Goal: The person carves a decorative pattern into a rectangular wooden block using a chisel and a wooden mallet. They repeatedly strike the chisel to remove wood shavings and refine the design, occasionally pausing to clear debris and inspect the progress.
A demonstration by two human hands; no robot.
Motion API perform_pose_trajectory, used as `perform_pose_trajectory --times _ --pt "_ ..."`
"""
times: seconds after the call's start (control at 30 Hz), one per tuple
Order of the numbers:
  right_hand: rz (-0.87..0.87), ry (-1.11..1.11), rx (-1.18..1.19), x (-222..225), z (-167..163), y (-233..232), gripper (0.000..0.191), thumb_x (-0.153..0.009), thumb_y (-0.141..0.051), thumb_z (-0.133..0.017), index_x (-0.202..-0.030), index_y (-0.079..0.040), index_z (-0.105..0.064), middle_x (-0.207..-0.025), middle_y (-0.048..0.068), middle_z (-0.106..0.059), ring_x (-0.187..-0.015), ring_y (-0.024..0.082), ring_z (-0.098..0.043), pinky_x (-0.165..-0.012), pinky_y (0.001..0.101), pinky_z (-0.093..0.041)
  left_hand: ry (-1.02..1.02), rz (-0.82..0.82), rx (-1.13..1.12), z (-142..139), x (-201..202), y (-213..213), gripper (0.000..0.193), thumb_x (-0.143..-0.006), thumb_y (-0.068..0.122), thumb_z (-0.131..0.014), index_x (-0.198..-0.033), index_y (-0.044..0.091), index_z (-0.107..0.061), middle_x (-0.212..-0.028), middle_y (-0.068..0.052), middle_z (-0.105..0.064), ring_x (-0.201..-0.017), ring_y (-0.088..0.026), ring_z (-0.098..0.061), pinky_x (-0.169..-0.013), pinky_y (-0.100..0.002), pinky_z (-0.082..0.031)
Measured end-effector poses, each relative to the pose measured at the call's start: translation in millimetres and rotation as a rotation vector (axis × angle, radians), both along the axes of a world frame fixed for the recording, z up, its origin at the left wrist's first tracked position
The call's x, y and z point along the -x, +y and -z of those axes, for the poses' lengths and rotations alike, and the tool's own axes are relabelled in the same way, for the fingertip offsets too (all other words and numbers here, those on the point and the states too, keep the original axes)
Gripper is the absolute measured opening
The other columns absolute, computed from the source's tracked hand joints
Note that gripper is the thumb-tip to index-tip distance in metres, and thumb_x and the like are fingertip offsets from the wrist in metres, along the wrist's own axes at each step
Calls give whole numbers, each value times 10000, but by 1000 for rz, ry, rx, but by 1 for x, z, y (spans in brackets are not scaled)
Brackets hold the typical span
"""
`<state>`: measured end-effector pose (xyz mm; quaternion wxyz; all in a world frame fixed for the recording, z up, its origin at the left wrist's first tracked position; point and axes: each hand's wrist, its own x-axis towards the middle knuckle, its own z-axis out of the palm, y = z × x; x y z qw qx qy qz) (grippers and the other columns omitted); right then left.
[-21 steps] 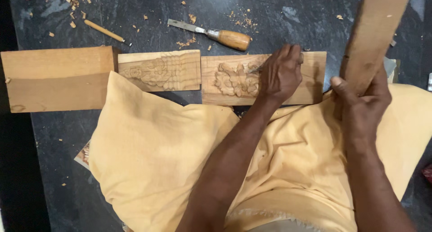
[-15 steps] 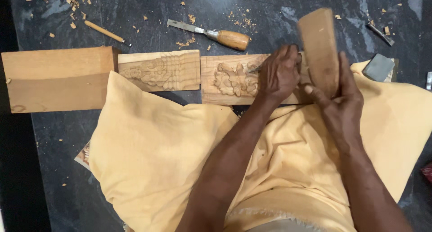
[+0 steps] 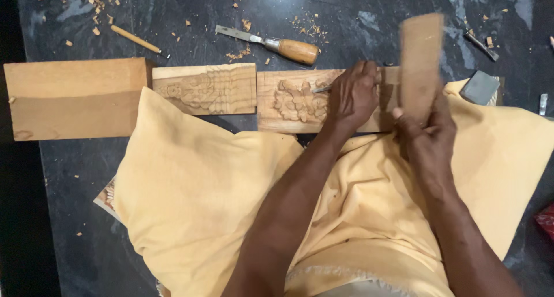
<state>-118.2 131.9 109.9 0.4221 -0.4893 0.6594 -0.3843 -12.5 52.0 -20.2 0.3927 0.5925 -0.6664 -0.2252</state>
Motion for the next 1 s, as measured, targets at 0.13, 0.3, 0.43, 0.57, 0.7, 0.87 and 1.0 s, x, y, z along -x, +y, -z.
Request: perform_pose_trajectory --times 0.13,0.3,0.43,0.57,0.7,0.87,1.0 --pt "-33 17 -103 3 -5 1 610 -973 -15 -677 -1553 -108 -514 -1068 22 -678 -706 91 -532 -562 242 -419 13 7 -10 -10 -5 8 131 -838 16 -603 -969 22 -604 -952 -169 -663 -890 -351 -694 -796 -472 -574" --pt "11 -153 94 7 -5 9 592 -1002 43 -649 -1564 -50 -486 -1180 12 -692 -871 75 -645 -671 219 -517 -129 257 130 -30 -4 22 134 -822 38 -646 -949 21 -608 -945 -180 -659 -869 -361 -693 -771 -492 -570" --pt "7 -135 113 13 -7 16 626 -1027 60 -648 -1612 -49 -455 -1161 47 -676 -845 95 -633 -692 233 -525 -29 226 132 -35 -6 29 147 -790 69 -673 -919 50 -606 -934 -168 -660 -857 -358 -699 -729 -483 -572" --pt "-45 -47 196 13 -8 23 711 -1032 91 -673 -1676 -58 -409 -1279 48 -673 -942 89 -647 -759 233 -544 101 45 44 -33 -19 34 95 -864 30 -618 -940 74 -581 -900 -103 -673 -842 -333 -700 -730 -473 -571" --pt "-55 67 209 7 -6 30 783 -1012 75 -693 -1693 -86 -342 -1299 74 -669 -891 104 -632 -704 251 -539 138 -76 114 -33 -32 37 131 -827 76 -669 -912 75 -570 -871 -107 -669 -806 -349 -688 -691 -486 -552" --pt "-146 148 296 -16 -4 35 801 -1023 98 -711 -1679 -48 -275 -1580 123 -559 -1241 138 -631 -951 278 -571 172 -58 102 -32 -42 38 105 -879 46 -647 -952 63 -573 -882 -109 -671 -756 -318 -695 -683 -463 -550" --pt "-166 53 154 -42 -11 45 818 -965 84 -686 -1665 -43 -283 -1549 110 -557 -1276 123 -621 -1020 256 -551 196 15 67 -27 -50 42 185 -773 44 -649 -953 67 -609 -854 -91 -687 -718 -278 -707 -644 -418 -571"
